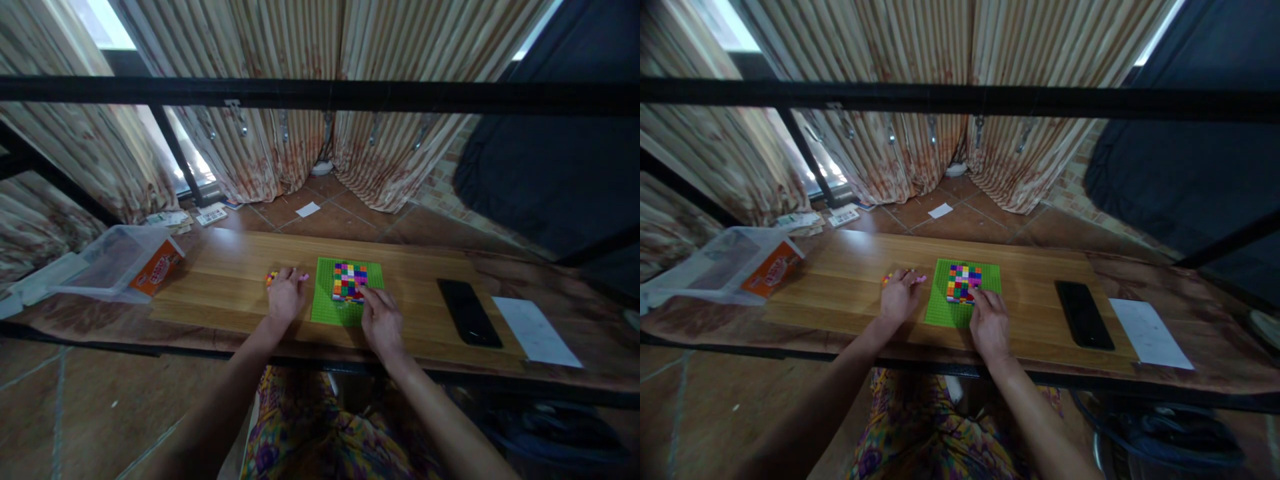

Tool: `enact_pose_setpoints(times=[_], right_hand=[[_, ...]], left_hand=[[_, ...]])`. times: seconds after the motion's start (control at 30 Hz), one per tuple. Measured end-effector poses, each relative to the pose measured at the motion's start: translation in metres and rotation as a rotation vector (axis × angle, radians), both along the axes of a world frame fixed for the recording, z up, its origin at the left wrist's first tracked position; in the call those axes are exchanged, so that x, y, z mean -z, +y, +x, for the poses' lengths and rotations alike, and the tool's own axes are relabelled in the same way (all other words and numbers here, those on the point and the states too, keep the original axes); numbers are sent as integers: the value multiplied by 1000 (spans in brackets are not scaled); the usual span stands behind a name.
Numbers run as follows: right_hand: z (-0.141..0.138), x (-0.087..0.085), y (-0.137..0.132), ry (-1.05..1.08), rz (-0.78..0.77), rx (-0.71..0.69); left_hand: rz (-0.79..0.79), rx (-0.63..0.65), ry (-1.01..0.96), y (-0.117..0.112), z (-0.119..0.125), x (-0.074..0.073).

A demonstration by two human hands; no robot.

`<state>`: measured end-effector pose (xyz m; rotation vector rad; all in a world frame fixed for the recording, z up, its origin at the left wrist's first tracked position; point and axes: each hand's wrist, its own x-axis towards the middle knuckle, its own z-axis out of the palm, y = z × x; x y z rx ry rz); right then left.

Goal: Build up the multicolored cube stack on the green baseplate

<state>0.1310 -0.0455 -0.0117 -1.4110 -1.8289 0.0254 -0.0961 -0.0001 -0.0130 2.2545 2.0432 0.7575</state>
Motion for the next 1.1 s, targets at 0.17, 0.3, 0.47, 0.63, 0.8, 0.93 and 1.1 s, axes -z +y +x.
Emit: enact_pose_setpoints(times=[0.17,0.3,0.47,0.63,0.8,0.93,1.1], right_hand=[[0,-1,-14,86,9,22],[9,-2,-26,134,-4,21],[15,-4,-38,196,-22,23],[5,-13,-46,334,-109,-39],[-12,-26,-48,502,-304,-219],[-16,-26,-51,628,-389,-293],[-12,-19,-51,766,-409,-238]], left_hand=[[-46,20,145,20,10,0],[-84,18,185,28,10,2],[-53,41,153,13,8,-3],[-66,77,-401,-31,25,-15],[-413,189,-1192,-72,61,-23],[-487,163,-1453,-84,78,-28],[-507,160,-1503,-83,88,-27]])
